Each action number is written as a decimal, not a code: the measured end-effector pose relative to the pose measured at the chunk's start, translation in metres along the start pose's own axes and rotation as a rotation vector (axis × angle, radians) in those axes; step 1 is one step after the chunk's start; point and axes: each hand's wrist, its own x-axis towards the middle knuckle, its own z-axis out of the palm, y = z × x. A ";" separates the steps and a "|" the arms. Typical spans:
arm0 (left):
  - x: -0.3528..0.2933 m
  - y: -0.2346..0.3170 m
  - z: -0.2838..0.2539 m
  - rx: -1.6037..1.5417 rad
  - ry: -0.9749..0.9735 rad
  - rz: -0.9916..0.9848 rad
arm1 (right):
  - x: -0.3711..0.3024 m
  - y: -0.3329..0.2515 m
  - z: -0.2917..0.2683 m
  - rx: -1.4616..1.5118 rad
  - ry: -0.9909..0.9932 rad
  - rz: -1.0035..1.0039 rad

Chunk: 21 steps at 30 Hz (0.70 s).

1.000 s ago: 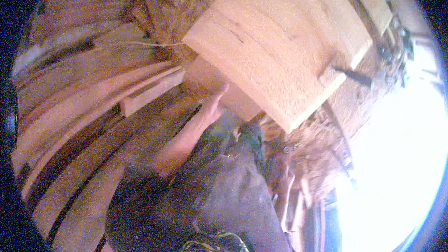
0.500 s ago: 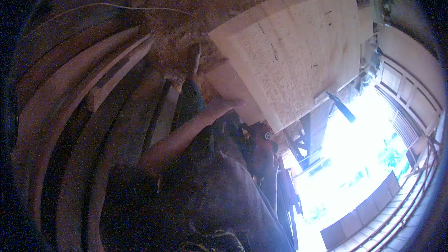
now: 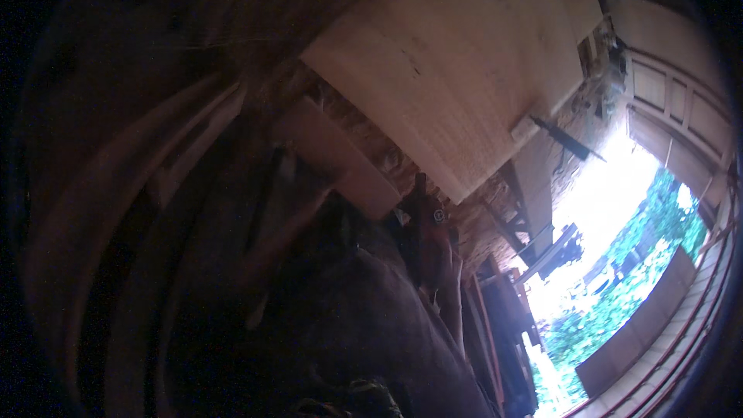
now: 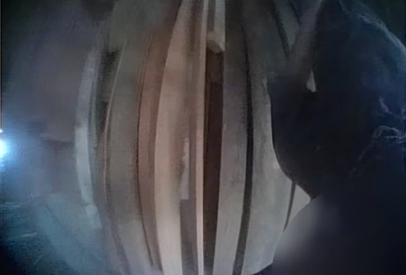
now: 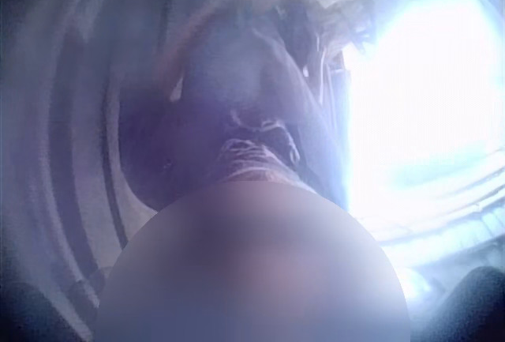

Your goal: The person uses a red electric sander to smooth the surface of a wooden plank on a workbench. They repeatedly move the sander across the wood, reposition the plank, and continue sanding different sections.

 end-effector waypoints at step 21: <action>0.240 0.143 0.199 0.623 0.011 0.258 | -0.013 0.124 -0.038 0.005 0.034 -0.346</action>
